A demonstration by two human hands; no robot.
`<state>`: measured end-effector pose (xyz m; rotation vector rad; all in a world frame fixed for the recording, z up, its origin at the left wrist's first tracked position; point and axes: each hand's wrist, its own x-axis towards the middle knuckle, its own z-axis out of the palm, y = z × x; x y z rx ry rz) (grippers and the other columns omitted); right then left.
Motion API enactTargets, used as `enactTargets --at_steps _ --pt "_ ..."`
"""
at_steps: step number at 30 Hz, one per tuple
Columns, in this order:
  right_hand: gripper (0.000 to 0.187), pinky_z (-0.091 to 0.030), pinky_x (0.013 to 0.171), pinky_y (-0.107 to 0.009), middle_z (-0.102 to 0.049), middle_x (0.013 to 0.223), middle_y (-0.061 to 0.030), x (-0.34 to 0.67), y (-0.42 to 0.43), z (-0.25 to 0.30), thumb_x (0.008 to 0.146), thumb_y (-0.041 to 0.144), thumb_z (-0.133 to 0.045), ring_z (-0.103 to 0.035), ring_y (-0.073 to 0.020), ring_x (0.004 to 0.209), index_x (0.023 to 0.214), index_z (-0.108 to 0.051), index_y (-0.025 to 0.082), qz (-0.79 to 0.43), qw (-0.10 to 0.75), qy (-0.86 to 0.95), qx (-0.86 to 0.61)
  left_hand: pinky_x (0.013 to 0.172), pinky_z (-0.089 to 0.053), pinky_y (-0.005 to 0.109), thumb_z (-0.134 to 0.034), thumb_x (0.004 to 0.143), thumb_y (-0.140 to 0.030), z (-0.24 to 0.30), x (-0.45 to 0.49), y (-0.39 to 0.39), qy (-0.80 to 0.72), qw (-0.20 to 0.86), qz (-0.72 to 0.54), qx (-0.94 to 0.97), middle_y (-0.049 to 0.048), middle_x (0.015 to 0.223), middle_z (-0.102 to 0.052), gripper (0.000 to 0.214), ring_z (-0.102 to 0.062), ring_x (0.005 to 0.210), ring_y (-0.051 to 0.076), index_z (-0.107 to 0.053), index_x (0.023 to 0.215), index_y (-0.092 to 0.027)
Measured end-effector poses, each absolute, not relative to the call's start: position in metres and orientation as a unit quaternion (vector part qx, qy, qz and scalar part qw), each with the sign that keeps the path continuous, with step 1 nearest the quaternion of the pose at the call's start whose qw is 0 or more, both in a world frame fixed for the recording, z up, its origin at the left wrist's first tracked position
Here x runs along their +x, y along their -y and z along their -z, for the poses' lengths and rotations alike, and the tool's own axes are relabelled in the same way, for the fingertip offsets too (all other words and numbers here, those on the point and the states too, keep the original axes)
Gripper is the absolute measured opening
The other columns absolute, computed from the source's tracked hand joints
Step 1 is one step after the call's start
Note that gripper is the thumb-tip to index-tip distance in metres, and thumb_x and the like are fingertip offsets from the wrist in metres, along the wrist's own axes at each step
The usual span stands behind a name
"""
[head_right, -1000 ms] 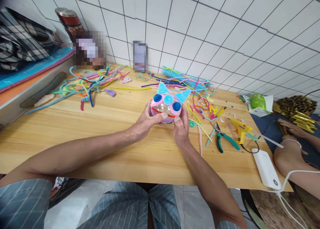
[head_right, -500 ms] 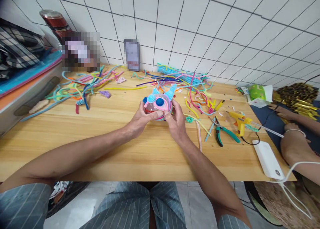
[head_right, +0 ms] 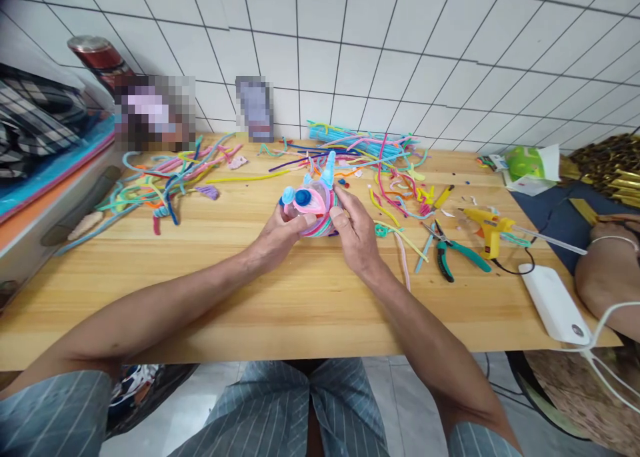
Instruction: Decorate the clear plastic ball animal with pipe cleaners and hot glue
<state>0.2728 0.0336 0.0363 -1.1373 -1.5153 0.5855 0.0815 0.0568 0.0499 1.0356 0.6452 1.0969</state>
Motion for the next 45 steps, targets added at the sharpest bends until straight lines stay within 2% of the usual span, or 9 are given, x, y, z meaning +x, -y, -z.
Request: enactTargets --at_steps 6,11,15,21,25,29,32,37,45 --pt "0.058 -0.054 0.134 -0.061 -0.082 0.156 -0.0068 0.272 -0.035 -0.034 0.107 0.076 -0.073 -0.074 -0.0350 0.149 0.149 -0.083 0.037 -0.232 0.540 0.645 -0.488 0.127 -0.060 0.058 -0.111 0.064 -0.064 -0.049 0.083 -0.055 -0.283 0.693 -0.486 0.452 0.0110 0.140 -0.083 0.095 -0.074 0.145 0.040 -0.073 0.144 -0.031" --pt "0.056 -0.058 0.129 -0.060 -0.084 0.151 -0.0072 0.268 -0.035 -0.033 0.107 0.075 -0.073 -0.076 -0.0356 0.144 0.146 -0.085 0.037 -0.213 0.544 0.646 -0.491 0.121 -0.064 0.056 -0.109 0.065 -0.067 -0.049 0.084 -0.054 -0.283 0.705 -0.472 0.446 0.0113 0.137 -0.084 0.100 -0.079 0.137 0.039 -0.071 0.149 -0.030" --pt "0.054 -0.061 0.125 -0.058 -0.084 0.149 -0.0086 0.268 -0.035 -0.032 0.110 0.071 -0.071 -0.077 -0.0345 0.141 0.149 -0.083 0.035 -0.188 0.540 0.659 -0.489 0.123 -0.063 0.053 -0.110 0.066 -0.064 -0.049 0.084 -0.054 -0.272 0.708 -0.477 0.443 0.0111 0.140 -0.085 0.101 -0.075 0.146 0.039 -0.069 0.153 -0.030" --pt "0.060 -0.056 0.133 -0.061 -0.079 0.160 -0.0125 0.261 -0.033 -0.031 0.113 0.069 -0.065 -0.071 -0.0363 0.152 0.157 -0.078 0.030 -0.183 0.509 0.675 -0.502 0.125 -0.062 0.050 -0.113 0.066 -0.054 -0.047 0.084 -0.054 -0.256 0.722 -0.488 0.419 0.0106 0.133 -0.088 0.102 -0.075 0.147 0.038 -0.069 0.154 -0.029" --pt "0.066 -0.065 0.123 -0.059 -0.072 0.170 -0.0110 0.264 -0.029 -0.053 0.110 0.072 -0.066 -0.073 -0.0355 0.151 0.163 -0.072 0.033 -0.247 0.500 0.659 -0.504 0.122 -0.065 0.048 -0.110 0.071 -0.051 -0.046 0.079 -0.059 -0.251 0.735 -0.482 0.406 0.0090 0.136 -0.088 0.091 -0.077 0.146 0.036 -0.072 0.150 -0.029" --pt "0.048 -0.070 0.112 -0.056 -0.088 0.141 -0.0082 0.316 -0.007 -0.088 0.104 0.064 -0.076 -0.084 -0.0334 0.127 0.138 -0.086 0.032 -0.245 0.501 0.604 -0.570 0.120 -0.067 0.044 -0.110 0.070 -0.053 -0.043 0.075 -0.070 -0.261 0.745 -0.485 0.375 0.0076 0.137 -0.089 0.087 -0.076 0.148 0.035 -0.075 0.145 -0.028" --pt "0.034 -0.066 0.114 -0.063 -0.090 0.118 -0.0103 0.380 0.018 -0.093 0.099 0.056 -0.077 -0.085 -0.0359 0.116 0.114 -0.090 0.027 -0.119 0.467 0.526 -0.701 0.121 -0.067 0.045 -0.112 0.067 -0.055 -0.040 0.074 -0.074 -0.253 0.766 -0.474 0.353 0.0070 0.136 -0.089 0.088 -0.077 0.147 0.035 -0.076 0.142 -0.028" --pt "0.016 -0.059 0.118 -0.068 -0.089 0.119 -0.0189 0.458 0.053 -0.054 0.081 0.036 -0.079 -0.083 -0.0418 0.115 0.093 -0.081 0.025 0.010 0.343 0.400 -0.850 0.122 -0.066 0.047 -0.113 0.067 -0.055 -0.036 0.074 -0.079 -0.225 0.773 -0.474 0.357 0.0069 0.136 -0.089 0.091 -0.076 0.149 0.036 -0.075 0.146 -0.029" --pt "0.027 -0.067 0.103 -0.060 -0.088 0.103 -0.0063 0.466 0.042 -0.046 0.095 0.056 -0.073 -0.083 -0.0348 0.103 0.100 -0.082 0.031 0.035 0.506 0.420 -0.753 0.117 -0.069 0.043 -0.110 0.075 -0.048 -0.028 0.072 -0.078 -0.213 0.778 -0.452 0.381 0.0051 0.133 -0.090 0.079 -0.079 0.144 0.033 -0.076 0.145 -0.032"
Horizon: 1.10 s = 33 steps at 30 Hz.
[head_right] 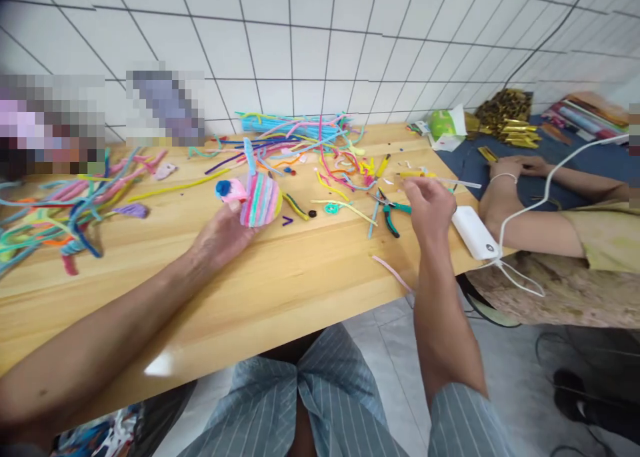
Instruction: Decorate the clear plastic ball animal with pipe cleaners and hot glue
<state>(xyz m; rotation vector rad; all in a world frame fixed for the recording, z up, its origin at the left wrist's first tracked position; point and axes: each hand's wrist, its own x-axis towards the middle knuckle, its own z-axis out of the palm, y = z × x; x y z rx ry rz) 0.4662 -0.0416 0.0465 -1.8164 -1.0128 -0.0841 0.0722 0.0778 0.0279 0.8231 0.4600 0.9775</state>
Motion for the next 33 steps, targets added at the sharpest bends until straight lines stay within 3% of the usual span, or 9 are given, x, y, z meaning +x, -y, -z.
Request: enactTargets --at_steps 5,9,14,17,18,22,25,27,33 --pt "0.055 -0.065 0.109 -0.047 -0.083 0.123 -0.0082 0.434 -0.089 -0.095 0.121 0.070 -0.040 -0.071 -0.0206 0.112 0.128 -0.074 0.027 0.043 0.575 0.473 -0.667 0.109 -0.072 0.039 -0.107 0.080 -0.050 -0.026 0.068 -0.078 -0.214 0.779 -0.445 0.387 0.0050 0.137 -0.089 0.072 -0.082 0.139 0.031 -0.077 0.143 -0.032" --pt "0.102 -0.063 0.113 -0.046 -0.078 0.150 -0.0129 0.438 -0.188 -0.152 0.113 0.081 0.013 -0.063 -0.0202 0.121 0.167 -0.049 0.020 -0.027 0.647 0.388 -0.656 0.112 -0.073 0.045 -0.106 0.082 -0.050 -0.030 0.062 -0.074 -0.212 0.791 -0.441 0.367 0.0040 0.131 -0.090 0.065 -0.083 0.135 0.032 -0.079 0.138 -0.031" --pt "0.078 -0.061 0.122 -0.052 -0.084 0.120 -0.0041 0.459 -0.223 -0.194 0.101 0.101 -0.043 -0.061 -0.0300 0.155 0.149 -0.073 0.048 -0.096 0.679 0.363 -0.631 0.104 -0.077 0.054 -0.111 0.076 -0.057 -0.037 0.066 -0.044 -0.199 0.849 -0.362 0.331 0.0040 0.129 -0.090 0.071 -0.086 0.126 0.035 -0.080 0.134 -0.029" --pt "0.058 -0.063 0.113 -0.050 -0.079 0.109 -0.0015 0.458 -0.188 -0.202 0.111 0.074 -0.039 -0.077 -0.0272 0.138 0.124 -0.080 0.035 -0.135 0.642 0.421 -0.626 0.107 -0.076 0.049 -0.114 0.071 -0.058 -0.035 0.073 -0.030 -0.202 0.862 -0.332 0.326 0.0049 0.131 -0.090 0.086 -0.086 0.129 0.034 -0.077 0.145 -0.030" --pt "0.039 -0.067 0.104 -0.054 -0.082 0.111 -0.0010 0.455 -0.165 -0.201 0.103 0.070 -0.064 -0.079 -0.0311 0.121 0.118 -0.078 0.037 -0.154 0.604 0.482 -0.616 0.108 -0.076 0.048 -0.114 0.071 -0.057 -0.034 0.074 -0.030 -0.203 0.860 -0.334 0.329 0.0052 0.131 -0.090 0.089 -0.085 0.130 0.034 -0.076 0.147 -0.031" --pt "0.024 -0.060 0.093 -0.040 -0.081 0.097 -0.0008 0.436 -0.033 -0.168 0.102 0.044 -0.074 -0.078 -0.0177 0.094 0.104 -0.082 0.022 -0.190 0.150 0.691 -0.681 0.113 -0.074 0.052 -0.111 0.074 -0.056 -0.033 0.074 -0.042 -0.202 0.841 -0.363 0.346 0.0065 0.129 -0.090 0.087 -0.083 0.137 0.039 -0.076 0.149 -0.031" --pt "0.015 -0.047 0.064 -0.031 -0.078 0.075 -0.0001 0.416 0.063 -0.117 0.079 0.029 -0.094 -0.072 -0.0212 0.069 0.082 -0.081 0.024 -0.236 0.010 0.686 -0.689 0.110 -0.075 0.051 -0.105 0.081 -0.051 -0.038 0.072 -0.054 -0.204 0.830 -0.387 0.347 0.0054 0.125 -0.091 0.074 -0.083 0.137 0.039 -0.077 0.147 -0.032" --pt "0.023 -0.042 0.063 -0.032 -0.078 0.080 -0.0044 0.404 0.100 -0.085 0.093 0.035 -0.087 -0.072 -0.0226 0.072 0.079 -0.072 0.024 -0.187 -0.061 0.673 -0.713 0.109 -0.075 0.047 -0.101 0.087 -0.048 -0.042 0.072 -0.059 -0.208 0.822 -0.405 0.343 0.0041 0.125 -0.091 0.067 -0.083 0.137 0.036 -0.076 0.147 -0.032" --pt "0.016 -0.051 0.079 -0.033 -0.082 0.092 -0.0054 0.395 0.058 -0.076 0.101 0.031 -0.066 -0.075 -0.0238 0.086 0.088 -0.073 0.025 -0.161 0.126 0.680 -0.704 0.112 -0.073 0.047 -0.098 0.089 -0.045 -0.043 0.074 -0.060 -0.218 0.798 -0.434 0.357 0.0042 0.130 -0.091 0.064 -0.082 0.140 0.036 -0.076 0.147 -0.032"
